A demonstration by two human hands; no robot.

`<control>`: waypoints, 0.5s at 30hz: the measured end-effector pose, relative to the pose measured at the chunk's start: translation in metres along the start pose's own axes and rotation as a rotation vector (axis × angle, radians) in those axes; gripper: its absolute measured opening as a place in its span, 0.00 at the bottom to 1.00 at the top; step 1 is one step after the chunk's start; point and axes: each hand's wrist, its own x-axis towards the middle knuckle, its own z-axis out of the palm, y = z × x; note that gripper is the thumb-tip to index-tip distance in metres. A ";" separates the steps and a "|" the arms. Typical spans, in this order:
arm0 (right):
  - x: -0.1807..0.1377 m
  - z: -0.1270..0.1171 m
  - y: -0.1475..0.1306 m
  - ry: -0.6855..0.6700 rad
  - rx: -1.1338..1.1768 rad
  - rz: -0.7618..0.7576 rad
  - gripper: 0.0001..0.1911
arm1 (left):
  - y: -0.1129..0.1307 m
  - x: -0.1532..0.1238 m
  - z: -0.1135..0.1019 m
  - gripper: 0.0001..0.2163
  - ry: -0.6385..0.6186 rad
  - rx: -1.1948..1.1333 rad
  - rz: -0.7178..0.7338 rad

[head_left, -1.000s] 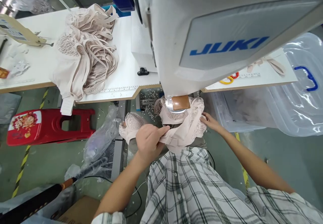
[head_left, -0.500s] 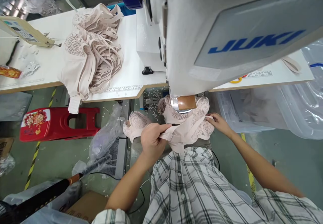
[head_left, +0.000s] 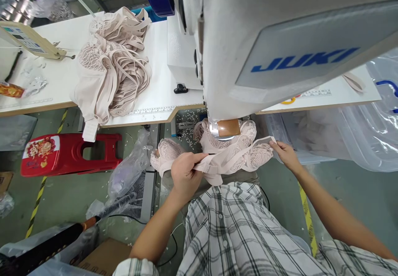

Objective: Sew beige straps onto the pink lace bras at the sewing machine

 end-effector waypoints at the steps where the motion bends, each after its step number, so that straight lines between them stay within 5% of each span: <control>1: -0.001 -0.001 -0.003 0.009 0.014 0.002 0.21 | 0.000 0.000 0.000 0.04 0.002 0.000 0.000; 8: -0.011 -0.005 -0.030 0.022 0.085 -0.011 0.17 | 0.005 -0.003 0.000 0.05 0.000 0.005 -0.011; 10: -0.014 -0.006 -0.038 0.009 0.115 -0.018 0.17 | -0.006 -0.003 -0.002 0.06 -0.065 -0.009 -0.181; 13: -0.023 -0.011 -0.052 0.007 0.170 -0.027 0.20 | -0.036 0.000 -0.004 0.10 -0.312 0.006 -0.639; 15: -0.034 -0.012 -0.065 -0.045 0.256 -0.033 0.23 | -0.052 0.006 0.000 0.10 -0.387 0.027 -0.669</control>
